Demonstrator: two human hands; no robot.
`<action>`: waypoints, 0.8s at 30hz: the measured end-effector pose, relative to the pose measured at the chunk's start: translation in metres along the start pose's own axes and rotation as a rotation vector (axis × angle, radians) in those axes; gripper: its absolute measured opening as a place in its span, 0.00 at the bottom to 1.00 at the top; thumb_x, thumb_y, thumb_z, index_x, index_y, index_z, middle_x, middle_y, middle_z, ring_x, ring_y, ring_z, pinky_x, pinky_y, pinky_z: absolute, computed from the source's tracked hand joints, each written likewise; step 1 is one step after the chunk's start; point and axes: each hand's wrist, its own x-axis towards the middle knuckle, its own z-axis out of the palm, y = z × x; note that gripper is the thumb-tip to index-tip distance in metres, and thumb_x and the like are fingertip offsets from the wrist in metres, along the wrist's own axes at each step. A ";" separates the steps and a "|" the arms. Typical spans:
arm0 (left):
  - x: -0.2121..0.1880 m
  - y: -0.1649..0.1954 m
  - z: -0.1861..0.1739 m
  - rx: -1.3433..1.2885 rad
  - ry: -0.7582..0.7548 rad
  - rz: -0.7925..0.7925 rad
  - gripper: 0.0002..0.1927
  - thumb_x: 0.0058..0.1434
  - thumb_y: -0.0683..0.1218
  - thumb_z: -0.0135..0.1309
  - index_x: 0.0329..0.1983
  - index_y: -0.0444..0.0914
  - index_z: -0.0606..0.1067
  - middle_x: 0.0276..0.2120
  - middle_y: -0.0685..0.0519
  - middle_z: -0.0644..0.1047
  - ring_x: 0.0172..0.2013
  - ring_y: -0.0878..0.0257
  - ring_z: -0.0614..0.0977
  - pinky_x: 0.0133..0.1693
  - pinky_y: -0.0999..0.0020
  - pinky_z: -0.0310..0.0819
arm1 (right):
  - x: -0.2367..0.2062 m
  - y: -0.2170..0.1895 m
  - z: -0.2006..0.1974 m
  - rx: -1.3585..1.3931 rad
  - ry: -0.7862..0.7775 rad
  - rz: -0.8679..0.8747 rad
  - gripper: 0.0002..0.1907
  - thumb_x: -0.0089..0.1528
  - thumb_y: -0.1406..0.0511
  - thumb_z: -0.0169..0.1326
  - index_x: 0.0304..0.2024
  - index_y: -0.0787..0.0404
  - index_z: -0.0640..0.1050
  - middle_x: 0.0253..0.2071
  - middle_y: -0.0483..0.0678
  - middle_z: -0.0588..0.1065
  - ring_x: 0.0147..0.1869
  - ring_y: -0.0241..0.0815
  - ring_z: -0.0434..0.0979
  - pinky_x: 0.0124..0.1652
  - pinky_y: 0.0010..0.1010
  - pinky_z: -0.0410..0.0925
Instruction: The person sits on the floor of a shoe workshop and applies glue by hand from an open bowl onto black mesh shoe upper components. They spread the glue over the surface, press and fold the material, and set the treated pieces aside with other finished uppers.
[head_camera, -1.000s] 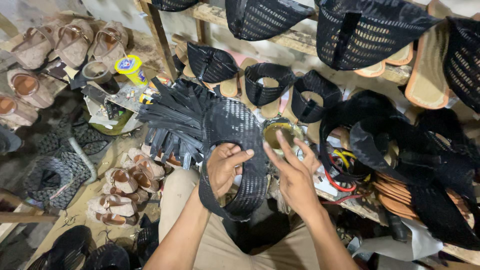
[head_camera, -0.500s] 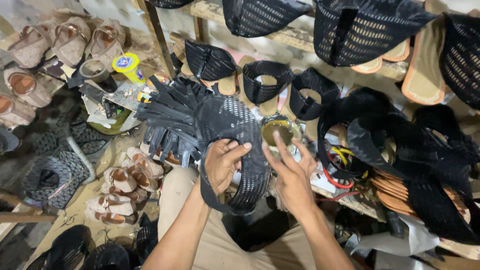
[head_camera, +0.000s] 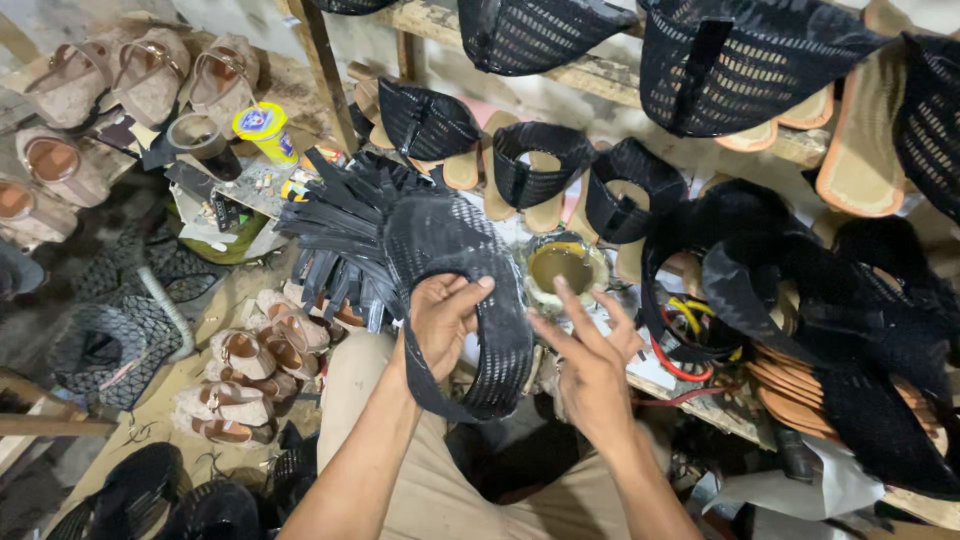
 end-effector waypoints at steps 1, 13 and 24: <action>0.001 0.000 -0.002 0.006 0.024 -0.020 0.07 0.61 0.46 0.60 0.35 0.37 0.77 0.27 0.58 0.77 0.24 0.73 0.76 0.26 0.77 0.69 | 0.000 0.000 0.001 -0.012 0.044 0.019 0.37 0.55 0.78 0.51 0.60 0.36 0.78 0.75 0.35 0.63 0.73 0.53 0.61 0.67 0.46 0.51; 0.001 -0.017 -0.021 0.513 -0.034 -0.077 0.15 0.57 0.50 0.65 0.39 0.33 0.80 0.33 0.53 0.80 0.30 0.68 0.79 0.32 0.72 0.73 | 0.017 0.015 0.004 0.061 0.008 0.171 0.11 0.66 0.65 0.57 0.51 0.52 0.77 0.71 0.44 0.67 0.74 0.59 0.57 0.66 0.54 0.53; 0.005 -0.015 -0.015 0.384 -0.057 -0.145 0.14 0.57 0.50 0.65 0.40 0.37 0.78 0.36 0.57 0.81 0.36 0.69 0.80 0.33 0.72 0.74 | 0.012 0.006 -0.002 0.013 -0.139 0.009 0.42 0.51 0.80 0.49 0.64 0.42 0.76 0.76 0.45 0.59 0.71 0.62 0.57 0.64 0.52 0.48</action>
